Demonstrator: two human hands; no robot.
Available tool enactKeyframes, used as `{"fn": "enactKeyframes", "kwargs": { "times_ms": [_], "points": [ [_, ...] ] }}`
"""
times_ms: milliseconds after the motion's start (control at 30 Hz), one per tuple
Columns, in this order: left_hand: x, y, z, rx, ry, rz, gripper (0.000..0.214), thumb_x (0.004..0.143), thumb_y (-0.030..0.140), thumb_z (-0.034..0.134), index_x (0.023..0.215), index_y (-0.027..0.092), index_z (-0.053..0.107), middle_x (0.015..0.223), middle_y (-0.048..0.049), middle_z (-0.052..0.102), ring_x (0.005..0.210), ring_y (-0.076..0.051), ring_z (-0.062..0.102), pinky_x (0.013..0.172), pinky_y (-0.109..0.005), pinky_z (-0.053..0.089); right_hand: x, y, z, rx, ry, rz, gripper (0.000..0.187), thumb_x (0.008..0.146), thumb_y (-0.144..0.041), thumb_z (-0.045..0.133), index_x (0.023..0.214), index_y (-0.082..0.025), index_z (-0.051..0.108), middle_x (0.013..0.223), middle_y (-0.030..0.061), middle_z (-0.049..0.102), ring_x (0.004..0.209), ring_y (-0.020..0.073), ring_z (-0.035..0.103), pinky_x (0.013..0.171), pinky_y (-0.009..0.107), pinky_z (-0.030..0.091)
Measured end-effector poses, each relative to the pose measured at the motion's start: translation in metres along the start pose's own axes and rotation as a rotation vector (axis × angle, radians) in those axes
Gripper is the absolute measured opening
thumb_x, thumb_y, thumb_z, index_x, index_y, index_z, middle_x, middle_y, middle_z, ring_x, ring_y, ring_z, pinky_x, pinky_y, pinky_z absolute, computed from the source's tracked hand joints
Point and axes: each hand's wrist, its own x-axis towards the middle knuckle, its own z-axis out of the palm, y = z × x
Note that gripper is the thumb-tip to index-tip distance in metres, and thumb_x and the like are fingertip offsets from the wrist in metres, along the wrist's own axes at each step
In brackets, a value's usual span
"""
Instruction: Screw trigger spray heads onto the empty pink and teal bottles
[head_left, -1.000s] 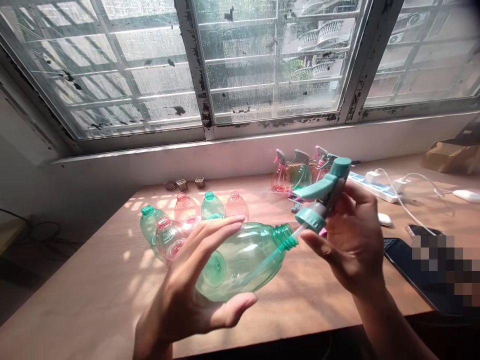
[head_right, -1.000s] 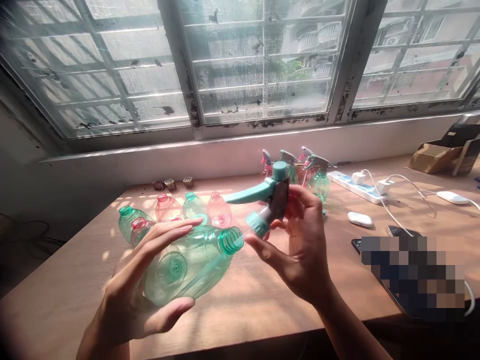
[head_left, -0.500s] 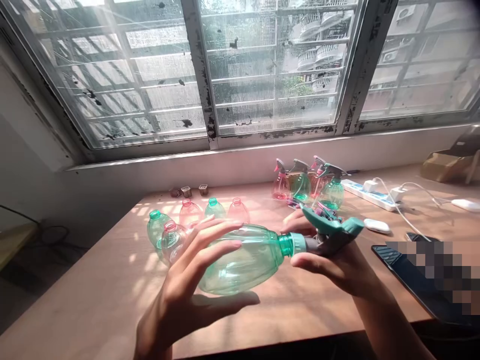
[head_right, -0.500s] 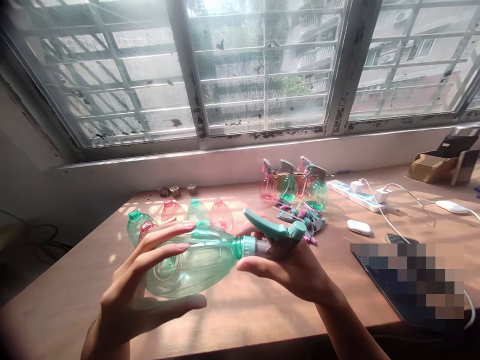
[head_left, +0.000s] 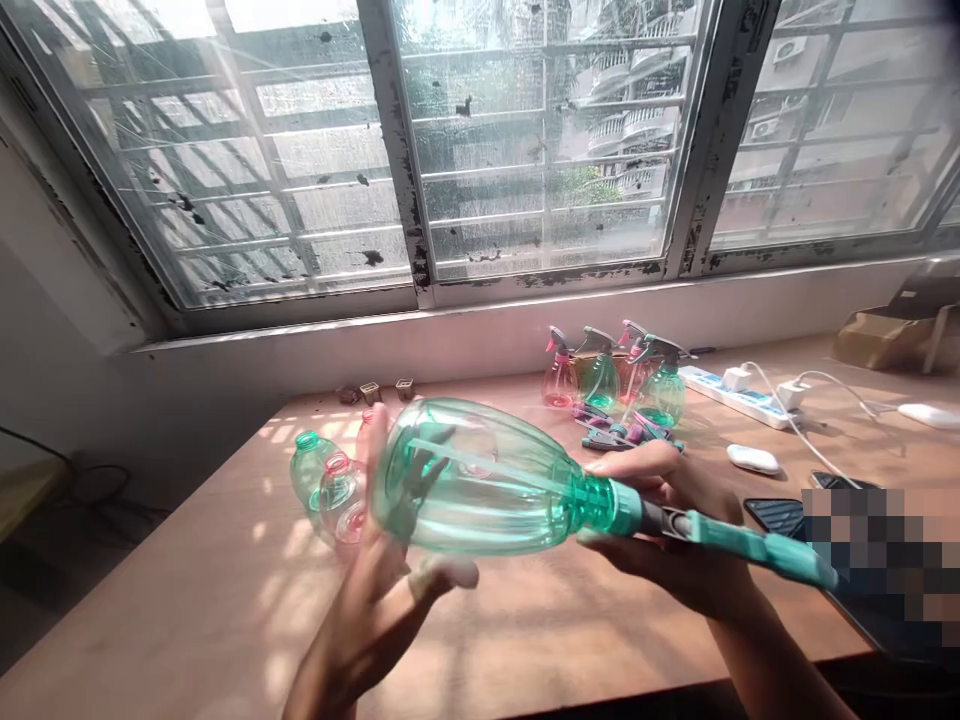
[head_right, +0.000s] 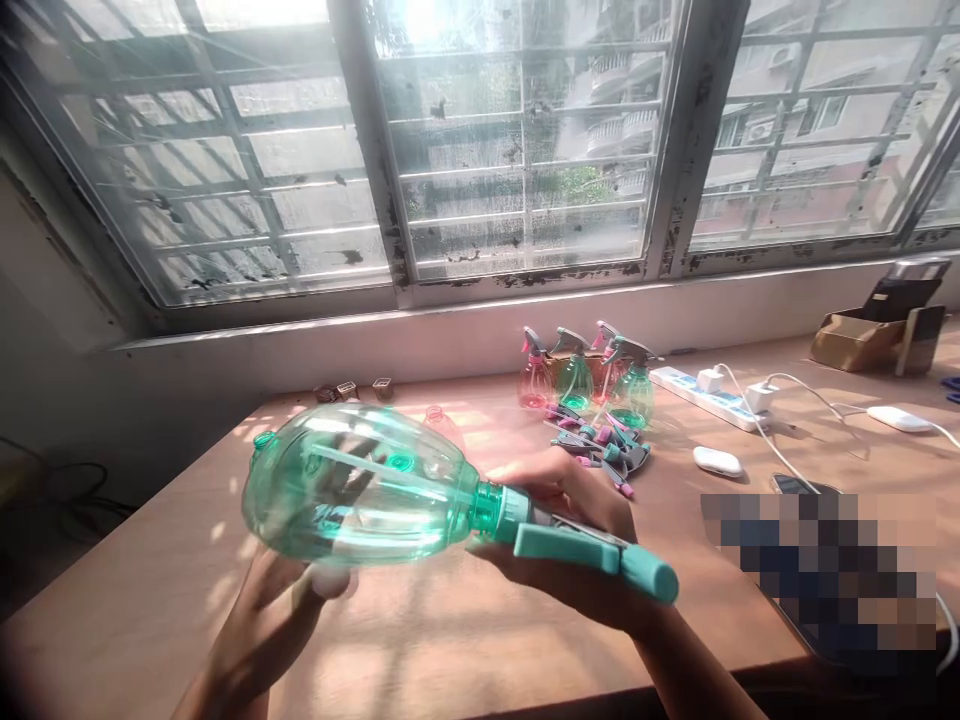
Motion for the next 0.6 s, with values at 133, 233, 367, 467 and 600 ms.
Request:
{"fn": "enactKeyframes", "kwargs": {
  "times_ms": [133,233,367,467,600],
  "points": [
    [-0.001,-0.002,-0.006,-0.156,-0.113,-0.154,0.078,0.095,0.073,0.067,0.161,0.035,0.054,0.15,-0.0124,0.071,0.135,-0.04,0.07,0.112,-0.055,0.061,0.002,0.001,0.001,-0.02,0.018,-0.003,0.032,0.084,-0.019,0.093,0.109,-0.028,0.075,0.087,-0.0014,0.086,0.072,0.0174,0.082,0.067,0.022,0.066],
    [-0.002,-0.01,-0.011,-0.026,-0.093,-0.086,0.075,0.089,0.072,0.075,0.153,0.034,0.063,0.143,-0.012,0.074,0.134,-0.041,0.07,0.112,-0.056,0.061,0.002,0.005,-0.003,0.051,-0.022,0.044,0.03,0.086,-0.023,0.093,0.109,-0.028,0.074,0.078,-0.0034,0.082,0.058,0.0145,0.076,0.054,0.02,0.061],
    [-0.003,-0.024,-0.017,0.136,0.045,0.002,0.075,0.09,0.065,0.077,0.157,0.037,0.057,0.149,-0.0114,0.07,0.14,-0.043,0.065,0.116,-0.059,0.058,0.0,0.007,-0.005,0.06,-0.061,0.109,0.028,0.085,-0.026,0.094,0.105,-0.028,0.073,0.073,-0.005,0.079,0.05,0.0116,0.068,0.045,0.017,0.053],
    [-0.002,-0.03,-0.025,0.196,-0.024,0.004,0.072,0.092,0.061,0.077,0.157,0.039,0.056,0.15,-0.0104,0.069,0.142,-0.042,0.064,0.114,-0.058,0.059,0.002,0.007,-0.001,-0.021,-0.099,0.029,0.031,0.082,-0.02,0.095,0.104,-0.028,0.074,0.082,-0.0034,0.083,0.063,0.0143,0.076,0.058,0.019,0.059],
    [-0.002,-0.03,-0.033,0.17,-0.217,0.011,0.083,0.082,0.066,0.086,0.155,0.038,0.057,0.154,-0.0107,0.065,0.145,-0.044,0.06,0.112,-0.056,0.061,0.004,0.01,0.003,0.006,-0.179,-0.056,0.032,0.085,-0.023,0.092,0.109,-0.028,0.072,0.088,-0.0026,0.083,0.069,0.0146,0.077,0.064,0.019,0.062]
  ]
}}
